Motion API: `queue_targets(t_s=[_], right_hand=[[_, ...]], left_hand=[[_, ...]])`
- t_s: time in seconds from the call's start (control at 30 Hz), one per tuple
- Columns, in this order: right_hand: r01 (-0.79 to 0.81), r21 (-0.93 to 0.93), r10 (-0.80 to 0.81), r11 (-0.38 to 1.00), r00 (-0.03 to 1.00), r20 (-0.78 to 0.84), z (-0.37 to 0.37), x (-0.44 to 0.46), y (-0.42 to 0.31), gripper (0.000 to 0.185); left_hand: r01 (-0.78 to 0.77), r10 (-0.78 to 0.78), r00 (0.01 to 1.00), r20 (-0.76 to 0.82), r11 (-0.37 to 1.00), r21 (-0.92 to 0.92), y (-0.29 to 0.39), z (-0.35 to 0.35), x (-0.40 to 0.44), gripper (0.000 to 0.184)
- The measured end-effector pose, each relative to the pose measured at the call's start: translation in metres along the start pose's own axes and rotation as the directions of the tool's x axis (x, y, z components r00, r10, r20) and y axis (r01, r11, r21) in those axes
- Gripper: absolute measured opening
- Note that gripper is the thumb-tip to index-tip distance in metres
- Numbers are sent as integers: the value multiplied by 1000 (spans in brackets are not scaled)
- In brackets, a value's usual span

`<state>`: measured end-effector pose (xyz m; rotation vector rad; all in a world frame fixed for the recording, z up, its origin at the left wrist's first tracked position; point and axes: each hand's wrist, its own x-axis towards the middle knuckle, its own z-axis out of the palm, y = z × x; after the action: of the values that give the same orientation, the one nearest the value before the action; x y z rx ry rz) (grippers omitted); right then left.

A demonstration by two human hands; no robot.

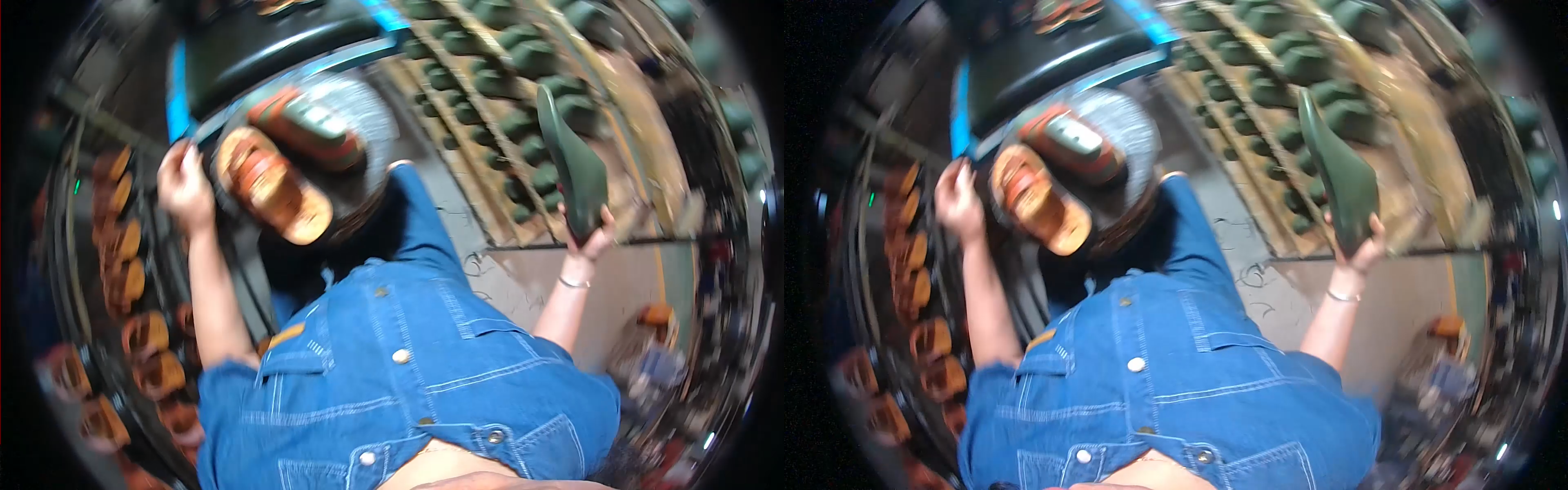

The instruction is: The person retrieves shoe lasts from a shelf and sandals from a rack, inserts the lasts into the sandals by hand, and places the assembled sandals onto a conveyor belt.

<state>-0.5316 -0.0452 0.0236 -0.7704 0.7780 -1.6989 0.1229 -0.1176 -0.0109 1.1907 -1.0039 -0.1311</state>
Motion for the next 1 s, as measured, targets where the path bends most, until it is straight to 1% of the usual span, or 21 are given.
queue_targets(t_s=[0.03, 0.13, 0.2, 0.27, 0.3, 0.33, 0.4, 0.47, 0.5, 0.53, 0.57, 0.6, 0.63, 0.67, 0.73, 0.77, 0.8, 0.83, 0.87, 0.93, 1.0], right_hand=[[-54, 8, 53, 999, 994, 91, 23, -5, 10, 76], [-126, -228, 169, 965, 969, 178, 127, -24, 28, 84], [-235, -358, 343, 904, 898, 274, 174, -28, 37, 83], [-286, -489, 477, 824, 815, 328, 209, -29, 52, 80], [-271, -541, 494, 796, 807, 323, 220, -31, 65, 80], [-191, -597, 491, 779, 778, 391, 230, -32, 75, 77], [-32, -632, 412, 775, 783, 466, 258, -46, 96, 69], [51, -546, 300, 836, 791, 533, 278, -62, 136, 58], [299, -540, 133, 787, 772, 621, 284, -64, 171, 53], [525, -503, -23, 686, 707, 707, 289, -61, 204, 49], [706, -420, -157, 571, 595, 788, 296, -58, 217, 46], [851, -312, -270, 422, 446, 853, 300, -57, 228, 44], [812, -319, -249, 489, 480, 841, 300, -57, 240, 42], [813, -303, -248, 497, 468, 848, 296, -56, 248, 42], [748, -272, -237, 605, 495, 836, 295, -55, 251, 41], [700, -289, -151, 653, 495, 856, 293, -55, 245, 42], [673, -271, -133, 688, 484, 865, 292, -52, 242, 42], [635, -249, -124, 732, 483, 867, 290, -47, 240, 44], [584, -264, -89, 767, 505, 859, 293, -46, 237, 49], [493, -323, -24, 808, 575, 818, 299, -40, 235, 52], [487, -347, 7, 801, 573, 820, 309, -30, 233, 52]], left_hand=[[-157, 155, 987, 32, 985, 77, -28, -1, 18, 20], [-77, 28, 986, 162, 950, 303, -67, 8, 49, 29], [75, -127, 947, 295, 981, 181, -92, 18, 56, 30], [214, -214, 863, 457, 975, 53, -91, 24, 54, 30], [280, -262, 813, 520, 959, 46, -91, 26, 54, 32], [419, -318, 759, 568, 906, -52, -89, 28, 49, 36], [411, -327, 724, 607, 912, 0, -82, 25, 37, 39], [685, -521, 652, 550, 716, -133, -61, 30, 17, 40], [543, -415, 732, 539, 834, -95, -57, 35, 1, 41], [382, -297, 790, 536, 923, -52, -55, 38, -11, 41], [102, -154, 866, 475, 986, 135, -54, 37, -13, 42], [229, -222, 863, 454, 973, 39, -70, 31, -4, 40], [282, -257, 857, 447, 959, 12, -65, 25, 0, 40], [331, -292, 849, 441, 944, -12, -60, 19, 4, 39], [178, -198, 902, 384, 980, 87, -58, 22, -5, 39], [116, -147, 929, 341, 987, 110, -39, 19, -15, 39], [5, -36, 967, 254, 993, 120, -27, 20, -30, 37], [20, -55, 923, 380, 995, 97, 17, 9, -36, 36], [-310, 254, 913, 318, 940, 140, 9, 13, -56, 39], [5, -19, 943, 332, 999, 44, 87, 9, -87, 47], [-163, 138, 944, 300, 985, 60, 107, 14, -107, 50]])
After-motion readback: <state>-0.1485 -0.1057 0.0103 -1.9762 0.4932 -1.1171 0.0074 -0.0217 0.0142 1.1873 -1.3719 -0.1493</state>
